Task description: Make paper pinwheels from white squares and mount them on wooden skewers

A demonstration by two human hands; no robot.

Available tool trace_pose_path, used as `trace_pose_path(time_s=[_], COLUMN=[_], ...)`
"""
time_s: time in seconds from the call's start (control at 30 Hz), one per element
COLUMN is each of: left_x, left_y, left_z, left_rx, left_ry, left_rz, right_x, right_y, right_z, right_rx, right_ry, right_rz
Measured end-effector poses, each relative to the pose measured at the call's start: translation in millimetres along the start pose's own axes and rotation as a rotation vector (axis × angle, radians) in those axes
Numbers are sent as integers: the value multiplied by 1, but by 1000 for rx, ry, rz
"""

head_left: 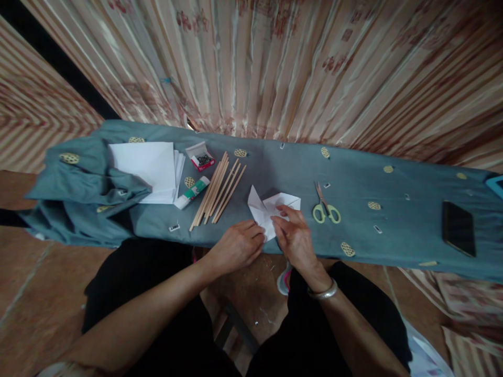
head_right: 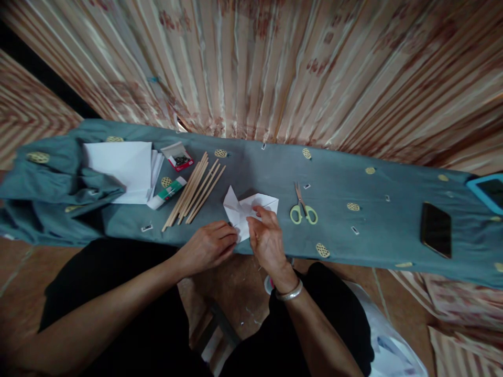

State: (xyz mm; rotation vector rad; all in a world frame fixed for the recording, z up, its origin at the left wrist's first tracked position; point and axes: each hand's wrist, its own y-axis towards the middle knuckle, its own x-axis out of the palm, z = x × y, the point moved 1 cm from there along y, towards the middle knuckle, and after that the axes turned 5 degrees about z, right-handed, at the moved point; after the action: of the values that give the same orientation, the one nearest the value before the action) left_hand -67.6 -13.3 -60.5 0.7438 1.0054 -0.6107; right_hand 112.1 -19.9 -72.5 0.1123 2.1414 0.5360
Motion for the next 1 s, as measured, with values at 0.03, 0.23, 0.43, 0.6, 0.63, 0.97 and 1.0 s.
trace_pose_path(time_s=[0.03, 0.23, 0.43, 0.6, 0.63, 0.97, 1.0], left_x=[0, 0, 1, 0, 0, 8, 8], left_y=[0, 1, 0, -1, -1, 5, 6], left_z=[0, 0, 0, 1, 1, 4, 5], left_rx=[-2, 3, 6, -18, -23, -11, -12], left_ry=[-1, 5, 19, 13, 8, 29, 31], left_rz=[0, -1, -11, 1, 11, 44, 37], right_x=[0, 3, 9, 11, 11, 9, 8], right_y=[0, -5, -14, -19, -20, -20, -19], right_z=[0, 0, 6, 5, 4, 9, 9], right_rx=[0, -20, -136, -165, -167, -124, -119], right_ry=[2, -13, -151, -216, -216, -165, -169], right_rz=[-4, -48, -63, -86, -97, -89, -96])
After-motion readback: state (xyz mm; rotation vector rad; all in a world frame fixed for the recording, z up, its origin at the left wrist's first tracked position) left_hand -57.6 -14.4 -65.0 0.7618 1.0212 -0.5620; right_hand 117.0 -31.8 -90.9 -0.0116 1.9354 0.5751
